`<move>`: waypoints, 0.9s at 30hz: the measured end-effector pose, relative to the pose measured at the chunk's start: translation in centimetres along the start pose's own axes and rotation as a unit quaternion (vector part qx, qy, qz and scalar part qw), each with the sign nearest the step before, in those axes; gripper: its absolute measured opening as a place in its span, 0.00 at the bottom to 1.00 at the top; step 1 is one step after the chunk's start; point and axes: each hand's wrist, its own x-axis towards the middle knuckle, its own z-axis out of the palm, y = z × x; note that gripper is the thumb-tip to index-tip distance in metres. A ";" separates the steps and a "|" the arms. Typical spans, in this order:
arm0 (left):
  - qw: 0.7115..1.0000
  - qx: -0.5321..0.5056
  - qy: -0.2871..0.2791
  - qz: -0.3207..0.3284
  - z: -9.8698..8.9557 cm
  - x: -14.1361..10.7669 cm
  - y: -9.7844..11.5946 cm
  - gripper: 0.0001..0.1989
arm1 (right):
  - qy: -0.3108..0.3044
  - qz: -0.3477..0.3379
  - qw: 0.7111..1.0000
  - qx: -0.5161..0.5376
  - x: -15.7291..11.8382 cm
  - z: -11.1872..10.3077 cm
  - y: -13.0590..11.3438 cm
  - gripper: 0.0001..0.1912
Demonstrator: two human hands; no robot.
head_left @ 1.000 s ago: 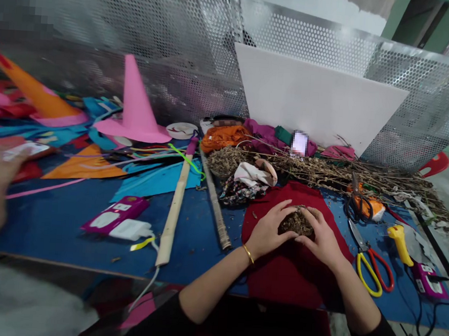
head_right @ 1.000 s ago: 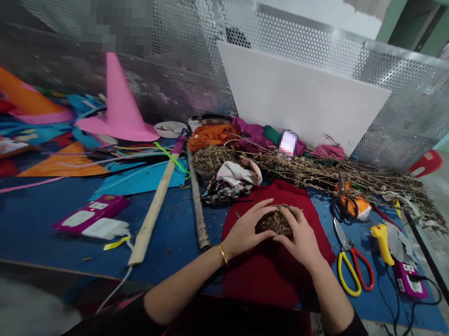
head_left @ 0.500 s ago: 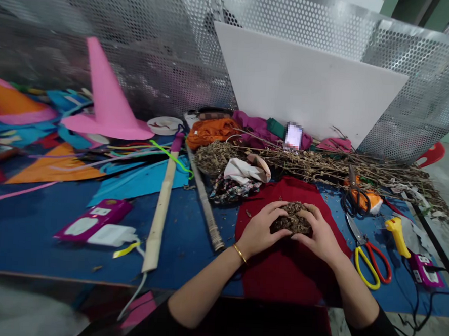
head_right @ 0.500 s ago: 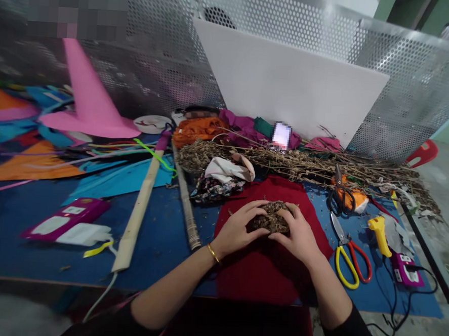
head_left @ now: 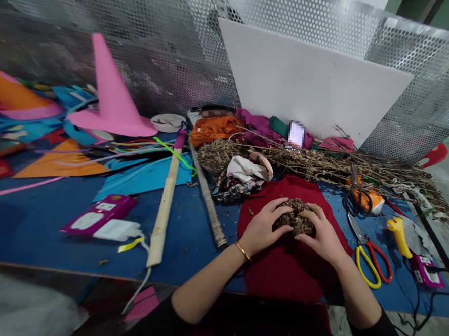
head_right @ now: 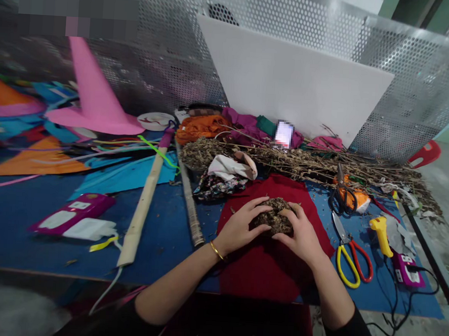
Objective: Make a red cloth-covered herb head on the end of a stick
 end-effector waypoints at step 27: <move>0.862 0.051 0.135 -0.486 -9.9 -5.0 -6.9 0.14 | 0.076 -0.024 0.996 -0.033 -0.1 0.4 0.0 0.29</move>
